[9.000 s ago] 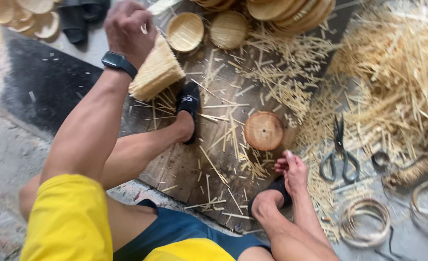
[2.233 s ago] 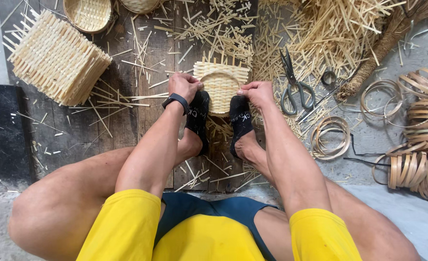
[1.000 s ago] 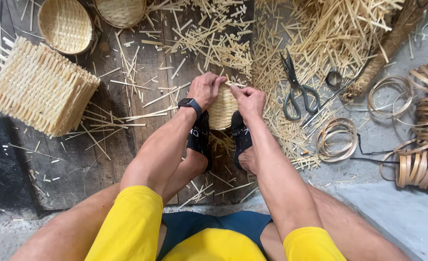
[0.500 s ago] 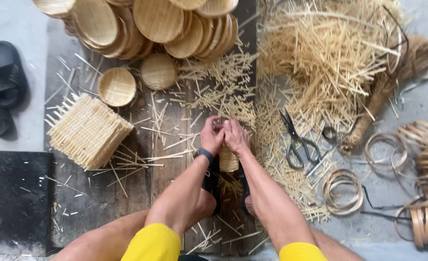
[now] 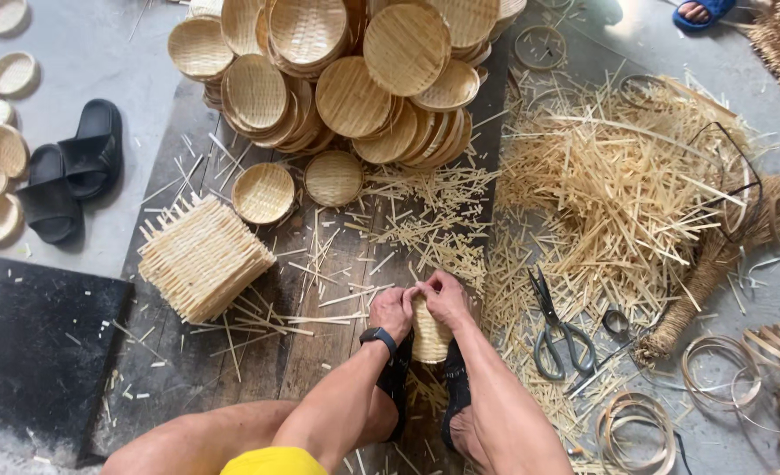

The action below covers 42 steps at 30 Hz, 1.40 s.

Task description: The person sits on the floor of a basket workshop and assembles round bamboo baskets. They fit a woven bamboo sheet into a round wooden base, press the rim to secure it, trim excess material with scissors, and stack the finished basket on a growing pile of completed baskets.

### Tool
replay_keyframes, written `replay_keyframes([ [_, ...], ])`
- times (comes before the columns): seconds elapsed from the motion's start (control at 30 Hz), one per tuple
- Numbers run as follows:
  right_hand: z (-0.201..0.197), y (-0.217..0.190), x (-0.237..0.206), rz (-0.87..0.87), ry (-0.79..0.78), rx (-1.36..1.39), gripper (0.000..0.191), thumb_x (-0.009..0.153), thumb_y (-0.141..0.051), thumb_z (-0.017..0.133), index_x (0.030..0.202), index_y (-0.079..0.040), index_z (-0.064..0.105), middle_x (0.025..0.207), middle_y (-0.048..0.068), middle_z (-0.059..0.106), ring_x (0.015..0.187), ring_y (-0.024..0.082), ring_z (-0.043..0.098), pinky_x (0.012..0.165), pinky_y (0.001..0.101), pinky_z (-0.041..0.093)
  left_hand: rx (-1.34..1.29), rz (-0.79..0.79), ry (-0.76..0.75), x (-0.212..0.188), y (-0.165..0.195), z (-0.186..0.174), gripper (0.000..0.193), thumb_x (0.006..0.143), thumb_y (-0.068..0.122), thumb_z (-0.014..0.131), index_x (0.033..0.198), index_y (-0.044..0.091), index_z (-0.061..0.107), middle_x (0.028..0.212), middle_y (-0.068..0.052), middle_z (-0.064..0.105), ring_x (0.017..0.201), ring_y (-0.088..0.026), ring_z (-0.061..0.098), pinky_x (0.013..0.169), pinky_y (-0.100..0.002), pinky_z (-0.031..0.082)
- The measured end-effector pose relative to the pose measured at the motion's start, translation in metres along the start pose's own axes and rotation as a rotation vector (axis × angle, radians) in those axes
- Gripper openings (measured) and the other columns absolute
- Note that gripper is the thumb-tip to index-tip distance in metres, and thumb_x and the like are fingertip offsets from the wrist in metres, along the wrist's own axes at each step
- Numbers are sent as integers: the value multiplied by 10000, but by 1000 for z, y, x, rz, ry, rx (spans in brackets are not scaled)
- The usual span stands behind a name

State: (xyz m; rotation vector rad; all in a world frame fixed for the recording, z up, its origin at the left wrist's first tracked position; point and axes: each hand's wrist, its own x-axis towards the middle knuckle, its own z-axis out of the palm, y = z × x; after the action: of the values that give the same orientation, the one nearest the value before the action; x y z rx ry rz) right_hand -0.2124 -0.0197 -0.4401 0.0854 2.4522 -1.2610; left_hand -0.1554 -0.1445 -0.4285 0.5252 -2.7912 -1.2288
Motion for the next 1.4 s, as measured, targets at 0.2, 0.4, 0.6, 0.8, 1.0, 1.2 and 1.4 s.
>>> replay_keyframes([
  [0.2,5,7,-18,-353,70,-123,174,911,-250,666,956,-84,643,1006,98,622,916,242,611,812,369,511,-255,-12,77,-17,-12,1,265,915,301,694,900,44,758,860,-177,717,820,-364,688,747,-451,546],
  [0.4,2,2,-35,-646,-117,-657,273,1045,-336,496,1036,-73,570,1050,118,550,1000,315,532,871,428,480,-114,-109,212,-55,-23,6,213,932,265,673,1003,95,780,895,-188,698,856,-375,667,762,-460,530],
  [0.6,5,-6,-14,-464,-292,-725,336,1054,-381,394,1084,-89,558,1049,147,602,929,358,633,797,490,534,-136,-347,46,-35,-31,9,295,936,374,667,969,107,788,920,-156,733,855,-351,693,768,-443,542],
  [0.8,12,-5,1,-409,-347,-738,390,1043,-399,394,1033,-82,619,1003,185,709,899,410,683,790,534,542,-308,-444,2,-27,-46,19,319,894,373,707,863,65,786,747,-171,731,679,-274,701,680,-395,546],
  [1.0,16,-1,1,-259,-461,-809,454,1060,-428,395,1023,-81,685,970,203,739,923,394,705,826,526,550,-518,-630,-43,-30,-63,29,296,844,323,798,785,32,799,657,-49,711,610,-133,599,593,-327,495],
  [1.2,5,-25,-8,-149,-496,-579,516,1055,-461,348,1084,-34,637,1062,214,688,1034,374,670,918,524,498,-793,-810,-290,-22,-58,-4,236,807,208,832,849,-23,804,812,-40,743,663,-109,603,622,-270,477],
  [1.4,-130,-40,-59,-371,-27,-628,403,1085,-377,444,1050,-32,650,1092,196,591,1055,341,567,984,484,474,-804,-558,-485,-35,-45,-30,412,735,22,844,1118,-12,694,961,-111,770,833,-178,729,742,-262,599],
])
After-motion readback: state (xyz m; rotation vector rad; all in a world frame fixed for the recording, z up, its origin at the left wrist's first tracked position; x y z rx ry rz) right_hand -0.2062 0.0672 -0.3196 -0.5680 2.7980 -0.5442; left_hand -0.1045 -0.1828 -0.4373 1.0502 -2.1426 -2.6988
